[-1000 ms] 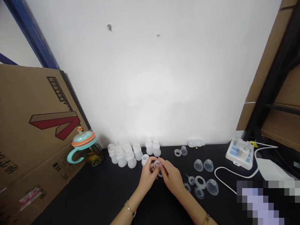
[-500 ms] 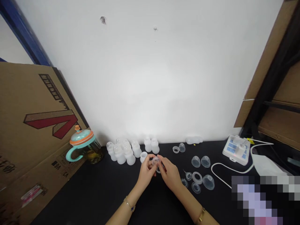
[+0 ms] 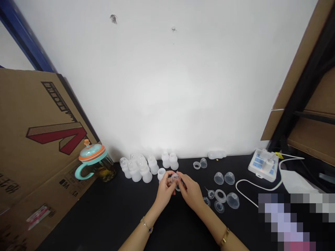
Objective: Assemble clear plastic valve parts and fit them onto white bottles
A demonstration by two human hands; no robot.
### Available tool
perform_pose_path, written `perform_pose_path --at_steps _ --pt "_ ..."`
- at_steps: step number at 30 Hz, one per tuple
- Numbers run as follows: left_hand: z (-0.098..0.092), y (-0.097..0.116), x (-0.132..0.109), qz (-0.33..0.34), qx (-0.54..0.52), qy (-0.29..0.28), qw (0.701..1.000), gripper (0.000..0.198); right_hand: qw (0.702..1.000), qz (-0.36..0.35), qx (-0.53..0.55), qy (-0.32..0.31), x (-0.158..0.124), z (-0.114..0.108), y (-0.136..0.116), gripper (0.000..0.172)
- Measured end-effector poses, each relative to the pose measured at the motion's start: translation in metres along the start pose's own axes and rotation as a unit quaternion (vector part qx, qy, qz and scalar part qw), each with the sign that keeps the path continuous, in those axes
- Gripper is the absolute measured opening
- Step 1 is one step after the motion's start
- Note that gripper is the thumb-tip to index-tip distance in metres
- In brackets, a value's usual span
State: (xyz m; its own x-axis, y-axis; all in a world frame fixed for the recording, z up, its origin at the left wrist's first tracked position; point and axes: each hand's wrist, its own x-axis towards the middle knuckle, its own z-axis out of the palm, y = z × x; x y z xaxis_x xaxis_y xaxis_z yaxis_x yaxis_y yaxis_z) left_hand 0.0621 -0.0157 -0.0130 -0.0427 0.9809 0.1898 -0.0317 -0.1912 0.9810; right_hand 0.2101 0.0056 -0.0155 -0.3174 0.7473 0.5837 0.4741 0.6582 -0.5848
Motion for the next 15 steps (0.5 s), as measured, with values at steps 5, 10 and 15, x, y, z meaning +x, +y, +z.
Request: perform_pose_path --at_steps 5,10,15 --pt "0.0011 -0.001 -0.0001 0.0 0.012 0.007 1.0 0.03 1.0 0.005 0.002 -0.003 0.0005 -0.001 -0.001 0.037" --pt "0.0015 -0.0011 -0.0008 0.004 0.02 0.014 1.0 0.029 1.0 0.01 0.008 0.002 0.0007 -0.0007 -0.0004 0.038" --pt "0.0002 -0.0038 0.0002 0.005 0.034 0.006 0.999 0.028 1.0 0.005 0.005 0.0 0.0008 -0.0006 -0.0002 0.037"
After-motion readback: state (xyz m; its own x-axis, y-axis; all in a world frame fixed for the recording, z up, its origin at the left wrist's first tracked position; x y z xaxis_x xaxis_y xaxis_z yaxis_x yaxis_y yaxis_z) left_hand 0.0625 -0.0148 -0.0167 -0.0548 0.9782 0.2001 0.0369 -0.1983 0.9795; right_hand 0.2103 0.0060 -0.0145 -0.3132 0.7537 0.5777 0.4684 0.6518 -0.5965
